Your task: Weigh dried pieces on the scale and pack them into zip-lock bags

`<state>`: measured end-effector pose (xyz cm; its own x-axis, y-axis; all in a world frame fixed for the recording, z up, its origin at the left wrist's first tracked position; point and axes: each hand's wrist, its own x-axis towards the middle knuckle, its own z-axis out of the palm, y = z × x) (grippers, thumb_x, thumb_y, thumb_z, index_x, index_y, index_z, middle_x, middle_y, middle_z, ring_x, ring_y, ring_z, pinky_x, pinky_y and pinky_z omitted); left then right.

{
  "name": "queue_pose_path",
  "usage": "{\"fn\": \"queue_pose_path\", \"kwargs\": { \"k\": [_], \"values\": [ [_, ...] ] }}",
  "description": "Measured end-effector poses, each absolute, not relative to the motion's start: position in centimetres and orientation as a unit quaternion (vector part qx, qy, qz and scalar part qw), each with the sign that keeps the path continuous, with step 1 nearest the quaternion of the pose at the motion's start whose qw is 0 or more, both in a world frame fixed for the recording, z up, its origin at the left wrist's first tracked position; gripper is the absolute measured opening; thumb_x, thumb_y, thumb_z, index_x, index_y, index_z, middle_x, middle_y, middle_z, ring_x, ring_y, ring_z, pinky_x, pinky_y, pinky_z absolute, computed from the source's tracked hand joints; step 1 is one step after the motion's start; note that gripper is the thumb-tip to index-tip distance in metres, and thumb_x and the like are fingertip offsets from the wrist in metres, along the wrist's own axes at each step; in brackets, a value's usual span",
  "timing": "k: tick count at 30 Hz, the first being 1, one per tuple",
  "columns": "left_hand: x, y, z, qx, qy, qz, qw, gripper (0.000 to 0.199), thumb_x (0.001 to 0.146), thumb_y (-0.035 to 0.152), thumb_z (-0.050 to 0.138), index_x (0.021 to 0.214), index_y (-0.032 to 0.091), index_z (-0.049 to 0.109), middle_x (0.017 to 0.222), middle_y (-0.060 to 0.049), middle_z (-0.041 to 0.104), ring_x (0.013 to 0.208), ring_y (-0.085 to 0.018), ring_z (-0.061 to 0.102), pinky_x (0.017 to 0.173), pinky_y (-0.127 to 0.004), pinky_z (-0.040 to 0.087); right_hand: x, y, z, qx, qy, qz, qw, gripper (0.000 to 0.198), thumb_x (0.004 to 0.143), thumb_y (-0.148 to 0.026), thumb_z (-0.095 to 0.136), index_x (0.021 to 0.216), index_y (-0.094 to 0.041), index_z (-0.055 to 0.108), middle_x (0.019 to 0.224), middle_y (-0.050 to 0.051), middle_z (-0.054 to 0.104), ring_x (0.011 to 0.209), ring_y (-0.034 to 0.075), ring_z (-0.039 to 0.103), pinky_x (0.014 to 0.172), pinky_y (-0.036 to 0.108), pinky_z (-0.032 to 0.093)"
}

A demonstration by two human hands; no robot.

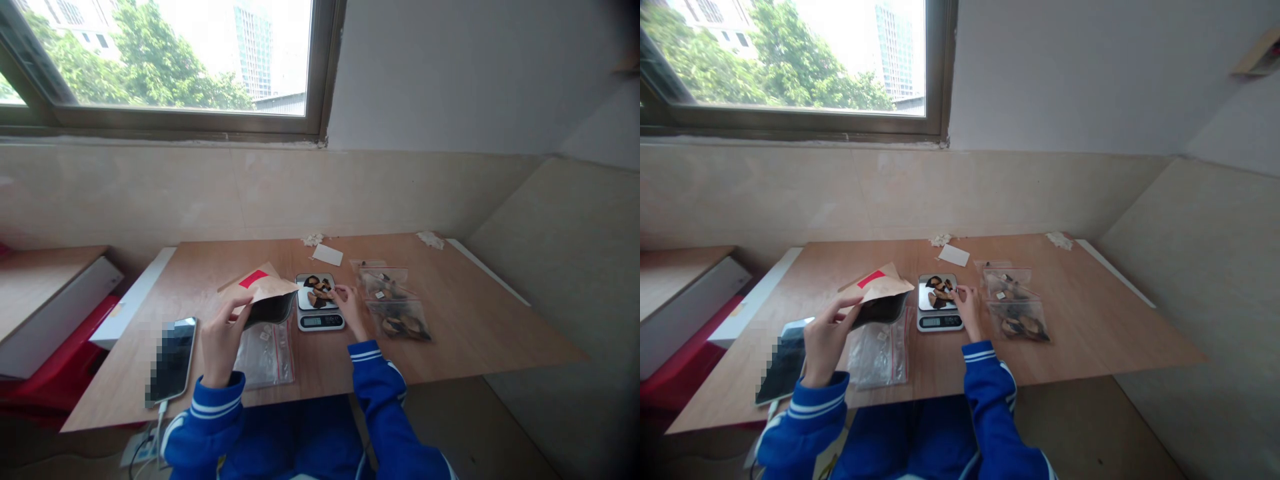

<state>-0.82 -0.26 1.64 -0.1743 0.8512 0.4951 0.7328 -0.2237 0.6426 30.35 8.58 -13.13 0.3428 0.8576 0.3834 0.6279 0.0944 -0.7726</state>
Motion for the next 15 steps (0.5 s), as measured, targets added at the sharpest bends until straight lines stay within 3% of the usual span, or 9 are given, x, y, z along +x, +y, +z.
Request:
{"fn": "queue_pose_path", "kwargs": {
  "k": [5, 10, 15],
  "values": [
    [-1.0, -0.3, 1.7, 0.636, 0.624, 0.450, 0.062, 0.028, 0.084, 0.047, 0.058, 0.092, 0.024, 0.072, 0.068, 0.001, 0.069, 0.056, -0.013, 0.063, 0.057, -0.022, 0.044, 29.7, 7.8, -10.7, -0.646, -0.559, 0.087, 0.512, 0.044, 0.083, -0.054, 0.053, 0.097, -0.015, 0.066, 0.092, 0.011, 0.061, 0.083, 0.023, 0.057, 0.079, 0.040, 0.047],
    [-0.9, -0.2, 1.5, 0.638, 0.618, 0.455, 0.065, 0.029, 0.084, 0.048, 0.058, 0.092, 0.025, 0.072, 0.070, 0.001, 0.070, 0.055, -0.013, 0.062, 0.057, -0.022, 0.044, 25.8, 3.4, -4.8, -0.537, -0.615, 0.060, 0.574, 0.020, 0.093, -0.029, 0.046, 0.101, -0.018, 0.060, 0.096, 0.009, 0.060, 0.086, 0.020, 0.057, 0.078, 0.035, 0.049],
    [-0.6, -0.1, 1.3, 0.640, 0.618, 0.453, 0.063, 0.026, 0.085, 0.047, 0.058, 0.092, 0.026, 0.072, 0.074, 0.002, 0.071, 0.056, -0.012, 0.062, 0.057, -0.022, 0.045, 19.1, -1.3, -0.6, -0.354, -0.801, 0.101, 0.472, 0.023, 0.091, -0.014, 0.044, 0.106, -0.019, 0.060, 0.095, 0.008, 0.063, 0.095, 0.019, 0.059, 0.085, 0.034, 0.051]
  ]
}}
